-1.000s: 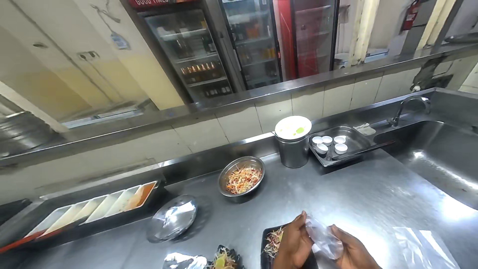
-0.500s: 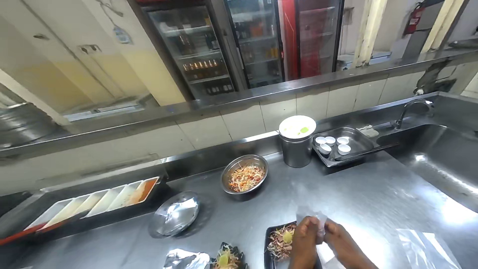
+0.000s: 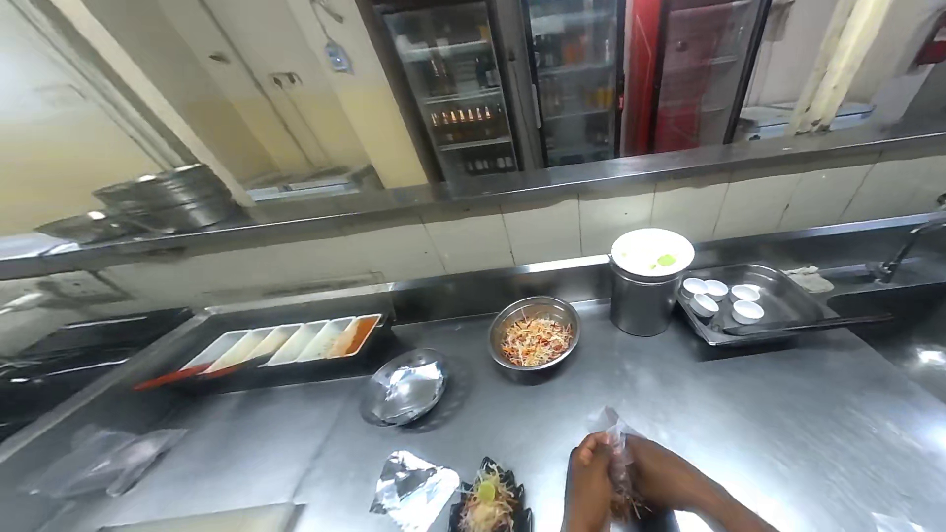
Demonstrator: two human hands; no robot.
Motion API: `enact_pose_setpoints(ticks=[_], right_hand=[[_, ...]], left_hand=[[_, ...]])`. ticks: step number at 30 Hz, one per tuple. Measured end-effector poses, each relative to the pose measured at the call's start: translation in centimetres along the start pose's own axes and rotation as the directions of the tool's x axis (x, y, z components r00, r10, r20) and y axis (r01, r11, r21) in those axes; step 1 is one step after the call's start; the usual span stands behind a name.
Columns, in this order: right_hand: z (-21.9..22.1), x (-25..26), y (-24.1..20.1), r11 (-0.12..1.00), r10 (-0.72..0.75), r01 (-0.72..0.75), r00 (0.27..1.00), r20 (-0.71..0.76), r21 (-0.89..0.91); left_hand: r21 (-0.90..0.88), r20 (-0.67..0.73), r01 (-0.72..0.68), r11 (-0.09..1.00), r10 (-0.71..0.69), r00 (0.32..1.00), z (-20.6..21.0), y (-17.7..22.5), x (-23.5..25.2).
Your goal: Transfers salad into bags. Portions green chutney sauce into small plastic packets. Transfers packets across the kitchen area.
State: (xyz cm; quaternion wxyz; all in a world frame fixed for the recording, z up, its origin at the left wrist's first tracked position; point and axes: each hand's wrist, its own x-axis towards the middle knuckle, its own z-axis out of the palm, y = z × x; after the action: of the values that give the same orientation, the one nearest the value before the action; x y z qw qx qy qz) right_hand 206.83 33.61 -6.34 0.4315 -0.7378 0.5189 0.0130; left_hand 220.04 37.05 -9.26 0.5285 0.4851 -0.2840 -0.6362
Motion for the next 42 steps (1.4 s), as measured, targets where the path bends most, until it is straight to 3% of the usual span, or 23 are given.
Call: enact_pose_setpoints(ticks=[3,5,8,10,14,17,21,26,32,37,40,42], right_hand=[[-1.1,2.7,-0.9,0.994,-0.106,0.109,0.987,0.125,-0.018],[-2.5,4.5,-2.3,0.974,-0.228,0.226,0.969,0.099,0.029],[-5.9,8.2,-5.5,0.941,-0.26,0.299,0.939,-0.224,0.16],[-7.8,13.7,-6.2,0.952,-0.214,0.282,0.889,-0.404,0.118],[-9.2,26.1,-4.3,0.995,-0.083,0.065,0.967,-0.241,-0.081],[-8.3,30.5,-3.9,0.944,0.069,-0.095,0.993,-0.094,-0.315],[-7.8,30.8,-4.0,0.917,0.016,-0.074,0.989,-0.149,-0.393],[-11.8,29.1,-4.4,0.924,-0.188,0.089,0.952,-0.24,-0.371],[-11.6,29.7,-4.0,0.951,-0.183,0.104,0.948,-0.259,-0.291],[-12.0,30.4,-3.1,0.995,-0.083,0.099,0.934,-0.346,0.029],[-13.1,29.3,-3.0,0.935,-0.003,0.131,0.932,-0.363,0.328],[-14.1,27.8,-3.7,0.882,-0.002,0.181,0.925,-0.381,0.435]], left_hand=[[-0.066,-0.101,0.04,0.997,-0.046,0.994,-1.9,1.4,1.2],[-0.17,-0.192,0.008,0.985,-0.041,0.98,-3.7,2.6,2.3],[-0.373,-0.329,-0.062,0.926,-0.07,0.942,-6.6,4.5,4.5],[-0.464,-0.376,-0.094,0.881,-0.1,0.921,-8.1,5.2,5.8],[-0.515,-0.429,-0.105,0.851,-0.15,0.891,-9.6,5.4,7.2],[-0.525,-0.418,-0.102,0.845,-0.152,0.896,-10.6,5.2,7.6],[-0.553,-0.396,-0.103,0.827,-0.152,0.905,-11.9,5.0,8.0],[-0.569,-0.41,-0.103,0.816,-0.173,0.895,-11.3,6.3,8.6],[-0.488,-0.403,-0.196,0.851,-0.02,0.915,-9.9,10.5,10.5],[-0.349,-0.407,-0.285,0.892,0.13,0.904,-9.4,15.0,14.1],[-0.282,-0.412,-0.279,0.918,0.146,0.899,-8.9,15.3,17.8],[-0.238,-0.399,-0.258,0.936,0.148,0.905,-8.2,14.7,19.8]])
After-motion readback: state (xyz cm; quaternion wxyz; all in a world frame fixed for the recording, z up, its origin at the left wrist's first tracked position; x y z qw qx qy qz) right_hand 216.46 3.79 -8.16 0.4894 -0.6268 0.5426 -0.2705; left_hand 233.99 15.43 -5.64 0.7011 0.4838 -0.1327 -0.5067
